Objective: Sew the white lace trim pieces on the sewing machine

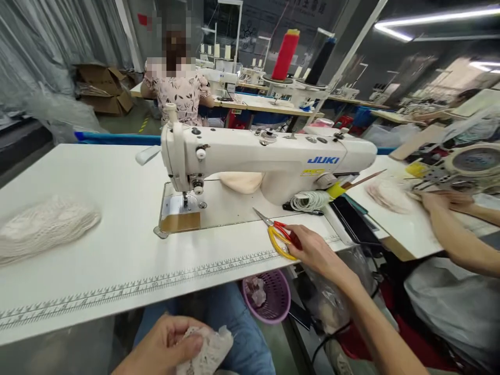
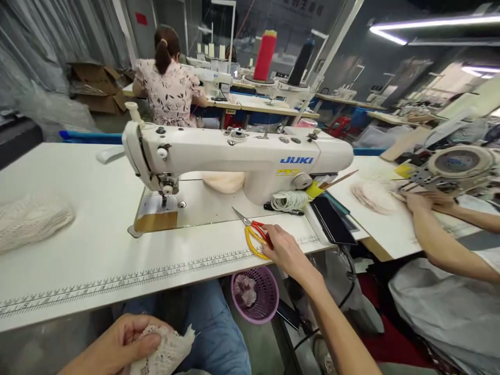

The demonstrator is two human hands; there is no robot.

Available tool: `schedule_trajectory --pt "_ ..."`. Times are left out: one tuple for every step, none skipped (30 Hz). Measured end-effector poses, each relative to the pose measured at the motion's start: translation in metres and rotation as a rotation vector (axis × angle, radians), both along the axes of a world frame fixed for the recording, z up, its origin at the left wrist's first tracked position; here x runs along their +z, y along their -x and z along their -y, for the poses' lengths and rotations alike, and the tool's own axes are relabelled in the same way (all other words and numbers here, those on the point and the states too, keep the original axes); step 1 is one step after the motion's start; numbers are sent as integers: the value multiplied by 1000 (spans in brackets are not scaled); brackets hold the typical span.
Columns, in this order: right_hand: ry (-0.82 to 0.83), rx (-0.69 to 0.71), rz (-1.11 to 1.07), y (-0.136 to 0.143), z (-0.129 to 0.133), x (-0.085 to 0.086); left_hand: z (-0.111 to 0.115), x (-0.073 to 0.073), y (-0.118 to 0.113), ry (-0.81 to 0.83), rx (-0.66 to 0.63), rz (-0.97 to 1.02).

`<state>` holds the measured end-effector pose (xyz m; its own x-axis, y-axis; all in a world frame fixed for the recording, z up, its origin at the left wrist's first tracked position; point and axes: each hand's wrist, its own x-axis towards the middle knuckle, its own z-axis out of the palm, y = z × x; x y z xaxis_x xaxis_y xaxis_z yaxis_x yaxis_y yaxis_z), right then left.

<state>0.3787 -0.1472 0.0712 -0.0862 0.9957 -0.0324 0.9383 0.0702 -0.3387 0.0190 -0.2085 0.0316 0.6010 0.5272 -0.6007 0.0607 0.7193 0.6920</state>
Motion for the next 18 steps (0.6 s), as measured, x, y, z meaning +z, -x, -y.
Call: schedule_trajectory --pt "8 34 -10 0 5 2 1 -1 1 16 5 27" --pt "15 68 -25 0 11 5 1 -1 1 22 11 37" --pt "20 96 -47 2 18 8 1 -1 2 20 13 40" --pt "25 114 -76 5 24 11 1 0 2 14 10 45" --pt "34 125 -117 10 31 14 0 0 2 13 4 51" --pt "46 125 -169 17 38 16 0 1 2 18 -2 56" --pt "65 120 -232 26 45 17 0 2 2 25 -7 59" --pt "93 113 -300 36 53 18 0 2 2 33 -10 60" --pt "131 103 -369 46 60 19 0 3 3 38 -10 58" --pt "180 107 -432 57 68 19 0 3 3 39 -7 53" --pt "233 114 -471 68 75 18 1 4 3 37 -2 48" --pt "279 127 -484 77 81 16 1 4 3 36 4 45" --pt "321 147 -482 84 87 15 2 4 3 34 9 44" --pt "355 164 -468 90 91 12 3 4 3 31 12 44" --pt "384 182 -454 94 95 9 4 3 4 27 13 45" --pt "411 198 -444 96 97 7 5 2 4 19 12 46" --pt "440 209 -438 98 99 4 5 1 5 7 11 47" --pt "466 223 -434 98 99 1 6 0 6 -1 12 47"
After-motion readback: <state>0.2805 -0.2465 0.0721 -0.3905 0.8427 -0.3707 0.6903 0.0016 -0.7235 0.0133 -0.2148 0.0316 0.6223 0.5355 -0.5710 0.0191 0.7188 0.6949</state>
